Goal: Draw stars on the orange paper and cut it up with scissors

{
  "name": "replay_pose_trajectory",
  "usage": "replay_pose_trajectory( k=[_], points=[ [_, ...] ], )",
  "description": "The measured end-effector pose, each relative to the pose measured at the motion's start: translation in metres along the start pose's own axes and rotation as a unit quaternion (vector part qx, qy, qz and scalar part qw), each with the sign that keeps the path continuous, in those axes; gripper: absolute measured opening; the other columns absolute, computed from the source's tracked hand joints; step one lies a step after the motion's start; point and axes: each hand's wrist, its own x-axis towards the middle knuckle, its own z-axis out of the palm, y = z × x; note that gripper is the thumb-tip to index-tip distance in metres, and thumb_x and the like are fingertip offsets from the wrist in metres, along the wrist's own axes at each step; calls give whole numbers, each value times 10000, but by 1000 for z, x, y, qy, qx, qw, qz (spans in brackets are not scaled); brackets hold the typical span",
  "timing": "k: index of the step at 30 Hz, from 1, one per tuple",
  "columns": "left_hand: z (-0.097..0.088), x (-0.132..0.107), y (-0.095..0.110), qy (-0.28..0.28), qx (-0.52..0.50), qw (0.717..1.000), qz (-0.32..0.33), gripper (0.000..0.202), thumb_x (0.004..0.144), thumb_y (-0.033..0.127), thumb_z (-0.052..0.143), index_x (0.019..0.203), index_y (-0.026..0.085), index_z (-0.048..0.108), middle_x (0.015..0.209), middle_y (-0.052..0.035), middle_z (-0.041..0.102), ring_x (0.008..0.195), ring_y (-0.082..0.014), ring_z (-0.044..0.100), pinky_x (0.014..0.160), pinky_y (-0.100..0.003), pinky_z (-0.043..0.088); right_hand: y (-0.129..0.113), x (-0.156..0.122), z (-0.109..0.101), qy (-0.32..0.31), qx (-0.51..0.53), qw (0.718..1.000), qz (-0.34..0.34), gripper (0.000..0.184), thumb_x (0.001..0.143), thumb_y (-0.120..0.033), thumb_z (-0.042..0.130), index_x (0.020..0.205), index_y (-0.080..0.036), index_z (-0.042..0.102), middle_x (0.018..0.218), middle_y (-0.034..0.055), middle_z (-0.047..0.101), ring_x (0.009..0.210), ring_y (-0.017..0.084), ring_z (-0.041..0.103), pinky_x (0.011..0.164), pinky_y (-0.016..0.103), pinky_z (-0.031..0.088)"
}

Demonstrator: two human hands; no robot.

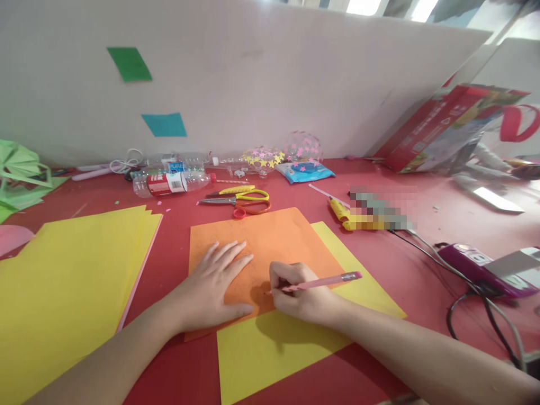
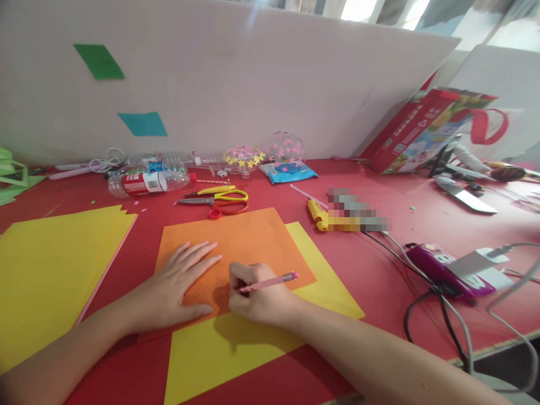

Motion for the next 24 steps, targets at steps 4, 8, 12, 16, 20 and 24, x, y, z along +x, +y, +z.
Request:
replay_pose_trajectory(
  k=[4,8,12,16,20,24],
  points=[
    [0,-1,-1,-4,1,1000,-3,860,836,712,485,1467,145,347,1576,-171,193,1439,-360,131,1137,-594,103,-1,-1,-1,-2,2,1000,-12,192,604,-65,421,639,-222,317,521,-83,323,454,70,265,425,196,210],
    [1,0,-1,4,2,1000,5,860,834,719,481,1464,147,350,1572,-174,204,1437,-357,141,1133,-598,113,-2,-1,-1,-11,-9,999,-41,170,631,-81,424,647,-220,327,522,-81,332,444,65,282,428,192,226],
    [1,1,0,-8,11,1000,-2,859,839,695,500,1466,129,346,1577,-174,188,1439,-356,127,1137,-590,101,-2,0,1,-20,-11,996,-84,162,654,-87,438,642,-215,339,531,-76,350,444,61,298,439,189,246],
    [1,0,-1,-5,11,1000,0,847,844,682,508,1468,134,342,1579,-169,183,1441,-352,125,1137,-590,101,-2,-1,2,-41,5,993,-109,178,657,-76,444,640,-214,333,544,-73,356,448,58,304,441,182,259],
    [3,0,-2,1,6,1000,4,837,845,682,507,1466,146,344,1580,-158,186,1442,-343,127,1143,-579,94,-2,-1,1,-57,10,992,-116,179,655,-71,454,646,-213,346,564,-67,383,459,59,316,451,183,273],
    [4,1,-2,10,4,1000,7,834,838,689,509,1461,157,350,1574,-160,210,1440,-335,146,1143,-576,98,-1,-3,2,-67,20,991,-114,176,660,-58,463,653,-207,371,565,-67,393,461,58,316,457,186,271]
  ],
)
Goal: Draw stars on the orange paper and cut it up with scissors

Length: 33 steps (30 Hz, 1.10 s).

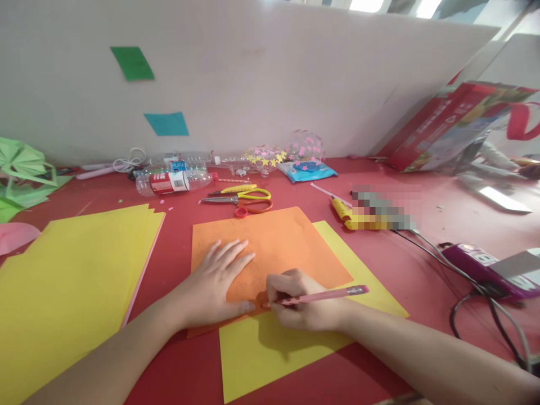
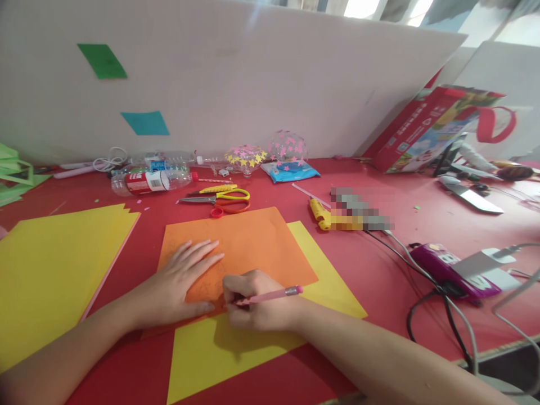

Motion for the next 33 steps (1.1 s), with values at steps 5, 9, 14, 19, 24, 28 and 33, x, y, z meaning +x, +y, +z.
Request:
replay_pose_trajectory(
  k=[5,9,14,19,24,28,33],
  points=[
    [-2,1,2,-12,-3,1000,-7,847,835,695,503,1464,149,346,1572,-171,210,1443,-329,132,1145,-567,89,2,0,-1,8,16,999,40,159,669,-72,475,643,-203,390,554,-66,400,475,68,347,462,200,271],
    [-4,1,2,-19,-12,1000,-13,869,816,697,529,1475,168,326,1580,-167,181,1447,-337,104,1141,-574,88,2,5,-5,78,78,985,134,112,714,-141,505,661,-200,426,558,-64,414,494,78,345,459,209,265],
    [-10,3,4,-45,-13,999,-28,871,810,670,567,1472,155,334,1584,-164,166,1450,-335,86,1145,-563,79,3,12,-9,169,132,954,208,108,743,-250,546,699,-204,458,573,-60,457,488,86,376,465,220,286],
    [-11,3,6,-10,-29,999,-25,824,788,642,611,1429,169,397,1550,-165,277,1421,-346,206,1130,-565,157,9,14,-14,228,120,941,218,87,766,-280,546,756,-206,501,593,-55,477,497,97,405,475,225,312],
    [-10,5,-1,110,-82,989,-45,482,912,434,489,1343,219,472,1391,-102,519,1306,-280,429,1076,-462,338,15,13,-25,247,15,947,206,172,853,-302,494,947,-203,598,807,23,637,653,145,574,613,274,452],
    [-10,8,-11,178,-79,979,-68,422,911,315,437,1318,206,462,1401,-105,492,1311,-249,423,1088,-429,329,20,13,-29,174,-139,968,119,216,917,-294,458,1032,-191,610,1074,122,665,1019,245,616,876,399,468],
    [-4,12,-25,246,-76,959,-117,375,918,295,397,1271,193,472,1372,-124,501,1305,-258,428,1099,-461,308,24,9,-24,81,-274,958,35,369,839,-337,637,1163,-184,548,1204,166,623,1299,341,411,1037,537,342]
  ],
)
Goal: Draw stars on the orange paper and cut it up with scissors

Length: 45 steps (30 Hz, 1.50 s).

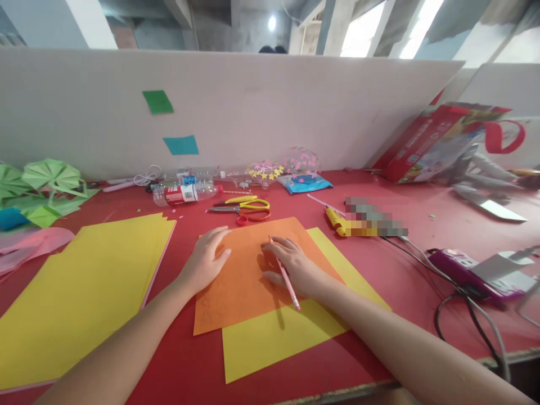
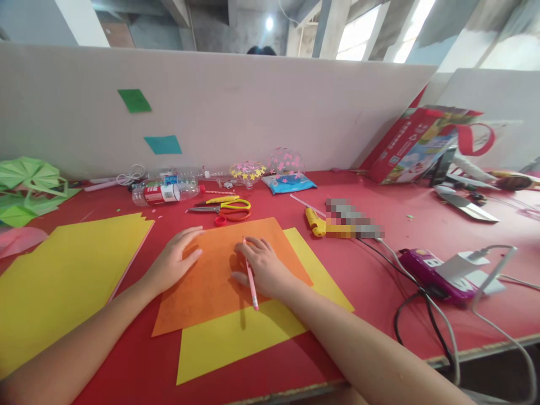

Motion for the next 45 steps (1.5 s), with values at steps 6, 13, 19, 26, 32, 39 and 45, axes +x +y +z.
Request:
replay_pose_trajectory(
  k=[6,13,19,26,32,39,45],
  points=[
    [4,-1,-6,-3,2,1000,-16,421,920,341,416,1292,148,452,1389,-163,486,1316,-263,420,1093,-467,320,-2,0,-6,-5,-20,999,-28,358,810,-362,676,1092,-162,581,1076,157,651,1075,305,529,957,483,382],
    [0,3,17,-155,24,985,75,635,873,542,546,1401,215,416,1518,-110,370,1411,-297,265,1146,-515,170,-4,6,-24,31,155,977,143,402,971,-430,334,838,-193,629,846,62,696,763,192,607,714,312,433],
    [9,-2,39,-212,65,966,130,732,845,616,557,1415,177,425,1501,-145,383,1388,-354,285,1118,-544,232,3,9,-27,71,298,927,217,285,879,-406,429,842,-180,599,669,10,610,630,152,575,614,270,430],
    [6,-16,34,-160,53,979,112,609,933,573,427,1400,182,447,1443,-150,452,1326,-331,383,1075,-516,318,3,14,-23,28,364,901,234,93,722,-260,566,783,-191,580,641,-28,567,597,122,527,584,248,409],
    [7,-16,22,-207,72,966,138,595,932,576,436,1430,252,424,1532,-128,329,1389,-356,276,1089,-587,245,9,18,-18,36,384,896,220,101,685,-214,562,783,-203,540,602,-53,528,539,105,462,506,222,341],
    [12,-22,22,-187,67,968,152,561,945,529,429,1442,268,408,1540,-105,322,1396,-336,272,1110,-557,237,10,20,-5,38,369,899,231,66,634,-175,532,684,-200,497,572,-56,501,509,97,418,464,215,290],
    [13,-22,24,-210,70,966,135,580,954,507,411,1467,242,369,1562,-137,258,1416,-357,215,1104,-598,210,13,21,-4,43,436,864,247,77,658,-197,553,720,-197,507,556,-59,525,494,94,462,486,217,345]
  ],
)
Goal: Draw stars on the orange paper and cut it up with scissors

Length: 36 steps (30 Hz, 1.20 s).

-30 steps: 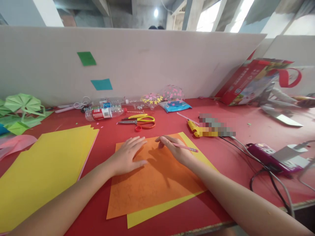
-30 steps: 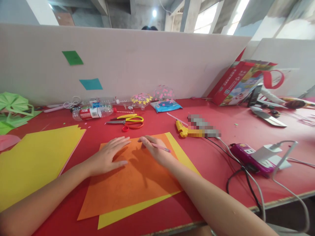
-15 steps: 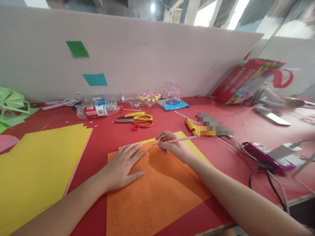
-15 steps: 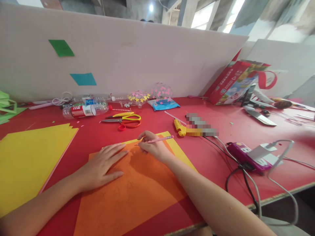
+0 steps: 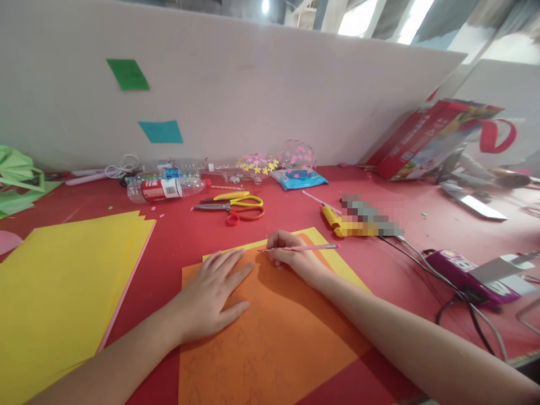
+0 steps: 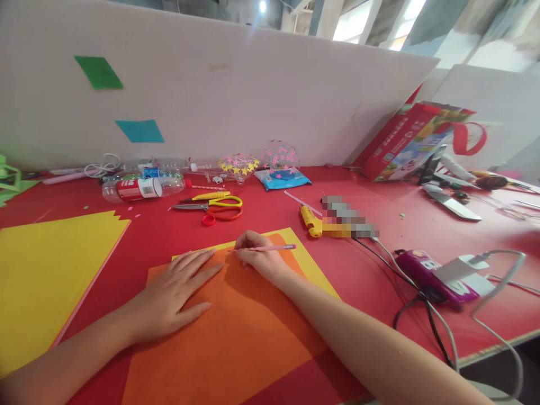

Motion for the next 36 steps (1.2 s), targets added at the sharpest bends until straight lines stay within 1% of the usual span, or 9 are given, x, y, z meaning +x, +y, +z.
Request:
replay_pose_trajectory(
  k=[4,9,13,18,20,24,30,32,36],
  points=[
    [-2,0,2,-5,-4,1000,-18,581,941,524,430,1464,277,373,1572,-121,237,1419,-372,193,1091,-611,228,-3,4,-3,-43,-17,999,28,94,653,-197,578,732,-192,527,551,-45,555,498,107,503,497,225,389],
    [5,-3,-2,12,-3,1000,-22,584,938,543,427,1472,322,345,1588,-93,196,1427,-364,173,1093,-595,237,-2,4,-1,12,-50,999,-3,64,678,-202,537,693,-205,475,535,-66,496,454,89,432,447,212,330],
    [14,-5,-7,29,10,999,-11,607,952,544,393,1499,305,279,1595,-89,174,1438,-330,156,1114,-553,223,0,2,-1,10,-90,995,-43,59,653,-175,512,668,-203,461,547,-66,477,479,85,408,449,207,295],
    [17,-7,-8,43,22,999,-7,591,965,530,372,1506,335,236,1607,-59,131,1444,-316,136,1123,-541,213,-1,3,-2,10,-104,994,-14,80,710,-208,512,656,-208,453,527,-60,509,441,85,433,434,204,324],
    [13,-7,-5,33,14,999,-12,626,965,525,378,1520,314,182,1604,-67,143,1445,-312,140,1127,-535,213,-1,3,-2,0,-100,995,-9,80,714,-201,515,663,-210,453,533,-58,519,441,86,447,434,200,341],
    [4,-6,1,10,-12,998,-55,761,942,514,442,1533,196,81,1578,-140,213,1435,-306,187,1132,-493,248,0,3,-2,0,-84,996,-3,75,701,-173,518,679,-211,457,547,-58,520,450,87,452,434,197,354],
    [-1,-4,2,-23,4,998,-51,698,942,583,381,1479,144,297,1572,-157,219,1435,-333,171,1143,-515,205,1,3,-2,3,-94,995,-18,54,689,-177,513,664,-205,475,551,-48,523,462,90,452,431,200,328],
    [-1,-4,2,-22,4,998,-53,709,945,581,374,1490,138,279,1574,-154,216,1437,-324,166,1144,-508,204,1,3,-2,13,-105,994,-22,73,707,-194,517,656,-207,466,537,-51,519,450,88,446,424,199,323],
    [0,-3,1,-18,7,999,-41,663,955,553,375,1511,213,254,1588,-114,187,1444,-312,142,1136,-533,192,1,4,-2,1,-106,994,-19,77,719,-185,513,659,-202,469,539,-52,529,448,82,451,426,191,342]
  ],
)
